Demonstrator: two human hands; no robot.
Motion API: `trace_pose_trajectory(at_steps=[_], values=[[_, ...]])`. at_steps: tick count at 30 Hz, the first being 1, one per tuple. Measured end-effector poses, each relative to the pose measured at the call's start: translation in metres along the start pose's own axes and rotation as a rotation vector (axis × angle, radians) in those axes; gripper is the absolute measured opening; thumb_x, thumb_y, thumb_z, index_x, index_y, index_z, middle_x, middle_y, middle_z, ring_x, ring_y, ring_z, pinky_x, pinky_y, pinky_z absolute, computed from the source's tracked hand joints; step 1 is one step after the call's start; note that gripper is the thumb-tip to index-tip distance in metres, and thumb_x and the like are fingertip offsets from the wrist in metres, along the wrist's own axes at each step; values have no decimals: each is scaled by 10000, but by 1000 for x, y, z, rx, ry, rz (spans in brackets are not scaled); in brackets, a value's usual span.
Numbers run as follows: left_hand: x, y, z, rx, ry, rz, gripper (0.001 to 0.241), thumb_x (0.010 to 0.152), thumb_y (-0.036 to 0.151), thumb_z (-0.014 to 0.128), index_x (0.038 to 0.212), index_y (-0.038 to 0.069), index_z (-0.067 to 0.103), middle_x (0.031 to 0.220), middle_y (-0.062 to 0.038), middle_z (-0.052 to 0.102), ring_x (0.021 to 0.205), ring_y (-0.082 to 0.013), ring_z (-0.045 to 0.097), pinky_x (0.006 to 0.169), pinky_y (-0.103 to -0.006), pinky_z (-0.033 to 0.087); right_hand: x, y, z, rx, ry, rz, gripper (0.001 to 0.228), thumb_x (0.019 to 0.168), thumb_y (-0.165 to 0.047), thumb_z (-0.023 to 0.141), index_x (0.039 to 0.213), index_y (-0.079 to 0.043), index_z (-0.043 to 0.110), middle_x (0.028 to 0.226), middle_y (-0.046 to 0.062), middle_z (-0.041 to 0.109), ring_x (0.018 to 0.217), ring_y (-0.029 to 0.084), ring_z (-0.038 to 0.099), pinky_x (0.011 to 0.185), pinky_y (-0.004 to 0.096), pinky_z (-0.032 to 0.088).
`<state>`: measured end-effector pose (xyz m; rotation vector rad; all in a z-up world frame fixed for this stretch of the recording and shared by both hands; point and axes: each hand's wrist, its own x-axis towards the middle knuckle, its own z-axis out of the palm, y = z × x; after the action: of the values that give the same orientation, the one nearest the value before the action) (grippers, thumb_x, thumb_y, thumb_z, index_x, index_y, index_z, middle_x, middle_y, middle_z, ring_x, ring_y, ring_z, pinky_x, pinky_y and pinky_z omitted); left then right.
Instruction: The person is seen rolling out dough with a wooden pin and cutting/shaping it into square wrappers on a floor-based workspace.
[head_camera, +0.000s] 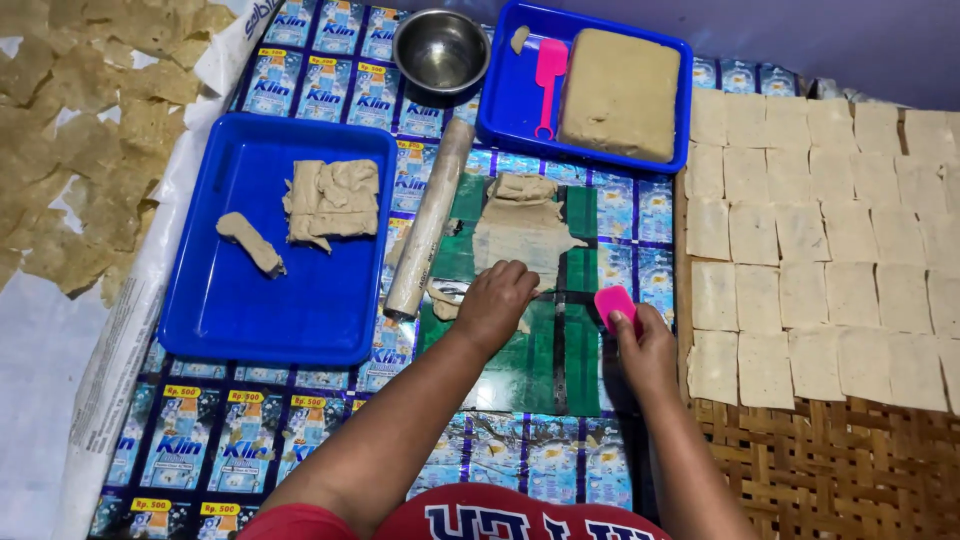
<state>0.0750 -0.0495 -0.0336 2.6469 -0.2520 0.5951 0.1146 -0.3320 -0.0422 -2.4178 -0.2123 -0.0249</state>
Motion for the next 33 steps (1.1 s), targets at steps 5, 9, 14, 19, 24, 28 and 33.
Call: trace_pose_trajectory(at_steps=[5,9,14,19,24,28,33], values=[[3,3,-5,-59,-62,-36,280,902,329,700,1083,161,568,971,-43,549,933,-278,610,776,-392,509,-2,-17,-3,33,20,69,221,1007,-321,696,934,-116,659,804,151,621,847,414,658,712,481,498],[12,8,-5,-129,-141,-172,289,885,350,729,997,159,545,938,-42,531,940,-302,605,789,-427,510,-3,-39,-1,53,8,96,202,1000,-317,708,950,-123,682,794,151,638,818,412,664,702,481,502],[11,5,5,59,-17,-23,185,974,308,640,944,152,544,894,-40,535,873,-267,623,691,-381,524,-7,-49,-1,63,3,77,198,977,-299,723,952,-106,691,799,175,639,824,429,664,705,480,505],[9,13,-21,14,-10,-54,134,1021,232,592,962,122,542,924,-48,540,904,-270,628,679,-360,542,-7,-31,0,71,6,108,185,987,-301,726,973,-118,708,787,147,653,799,388,676,690,459,510],[0,18,-47,-859,201,-648,91,1051,147,586,1042,80,526,1047,-146,786,1071,-308,736,874,-391,574,-6,-39,-9,127,-18,140,192,1008,-277,700,987,-87,720,760,168,660,746,389,667,680,472,504],[-20,4,-48,-883,143,-643,58,1063,141,547,1074,94,515,841,-107,777,827,-236,760,782,-354,564,-5,-37,-4,122,-30,149,205,1002,-286,703,1007,-81,713,767,180,663,755,392,666,684,484,497],[-34,3,-77,-306,-135,-319,265,1032,148,485,1216,178,673,1145,-91,633,1145,-351,620,929,-454,530,5,-59,-12,43,-74,134,188,999,-242,664,1081,-73,676,849,229,664,851,473,671,720,541,497]])
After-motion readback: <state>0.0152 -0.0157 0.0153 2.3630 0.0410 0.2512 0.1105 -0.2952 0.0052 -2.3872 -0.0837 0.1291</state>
